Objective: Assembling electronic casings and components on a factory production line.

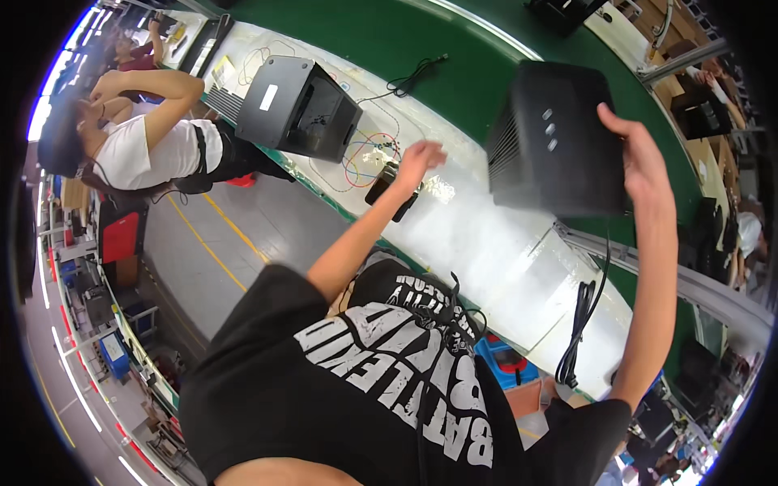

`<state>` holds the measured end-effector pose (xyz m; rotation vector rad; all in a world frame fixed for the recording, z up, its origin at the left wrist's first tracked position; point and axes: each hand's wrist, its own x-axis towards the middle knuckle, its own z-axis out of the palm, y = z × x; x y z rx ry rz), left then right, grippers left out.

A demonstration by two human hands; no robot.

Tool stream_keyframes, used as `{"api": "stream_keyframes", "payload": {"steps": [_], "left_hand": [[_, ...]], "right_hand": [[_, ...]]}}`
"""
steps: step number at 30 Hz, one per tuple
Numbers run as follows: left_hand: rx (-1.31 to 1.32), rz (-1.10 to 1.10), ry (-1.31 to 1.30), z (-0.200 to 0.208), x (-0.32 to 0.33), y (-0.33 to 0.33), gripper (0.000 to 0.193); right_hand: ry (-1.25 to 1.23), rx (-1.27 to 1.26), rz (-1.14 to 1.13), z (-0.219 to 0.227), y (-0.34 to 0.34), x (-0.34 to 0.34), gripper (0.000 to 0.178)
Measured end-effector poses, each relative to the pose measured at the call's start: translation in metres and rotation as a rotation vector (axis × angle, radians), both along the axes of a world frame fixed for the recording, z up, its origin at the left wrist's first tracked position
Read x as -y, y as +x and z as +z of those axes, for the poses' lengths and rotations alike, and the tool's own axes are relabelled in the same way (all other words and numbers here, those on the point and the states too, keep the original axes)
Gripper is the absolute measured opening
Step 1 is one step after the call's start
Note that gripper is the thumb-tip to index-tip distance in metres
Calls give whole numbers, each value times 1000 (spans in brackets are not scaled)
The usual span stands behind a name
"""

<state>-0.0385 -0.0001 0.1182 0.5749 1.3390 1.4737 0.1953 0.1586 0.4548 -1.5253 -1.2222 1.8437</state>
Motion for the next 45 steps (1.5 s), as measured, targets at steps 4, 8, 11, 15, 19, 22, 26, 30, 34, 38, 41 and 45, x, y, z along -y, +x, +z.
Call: {"api": "stream_keyframes", "payload": {"steps": [4, 8, 11, 15, 19, 22, 26, 30, 34, 38, 41, 45], "left_hand": [[-421, 130, -110, -33, 117, -18, 15], [-686, 278, -317, -61, 190, -51, 19], [-677, 267, -331, -68, 200, -76, 18], [-631, 60, -258, -57, 142, -84, 32], [-873, -209, -181, -41, 102, -70, 62], [-826, -261, -196, -61, 76, -49, 73], [-641, -169, -225, -95, 80, -38, 59], [-952, -130, -270, -108, 93, -44, 35], [-789, -128, -368, -119, 89, -33, 31], [-885, -89, -472, -124, 105, -29, 34], [-904, -104, -500, -120, 98, -29, 30], [-926, -139, -472, -125, 96, -33, 30]], "right_hand": [[-184, -53, -222, -24, 24, -95, 29], [-289, -213, -817, -84, 49, -164, 29], [-216, -329, -968, -151, 74, -203, 32], [-359, -501, -1061, -168, 196, -269, 37], [-365, -647, -1349, -208, 208, -265, 45], [-474, -737, -1122, -210, 282, -258, 44], [-240, -654, -947, -199, 313, -253, 41], [64, -516, -1172, -221, 124, -137, 29], [488, -55, -460, -318, 130, -34, 32], [613, 130, 627, -432, -61, 5, 17], [734, -33, 854, -482, -110, 12, 22], [918, -111, 1156, -513, -138, 24, 32]]}}
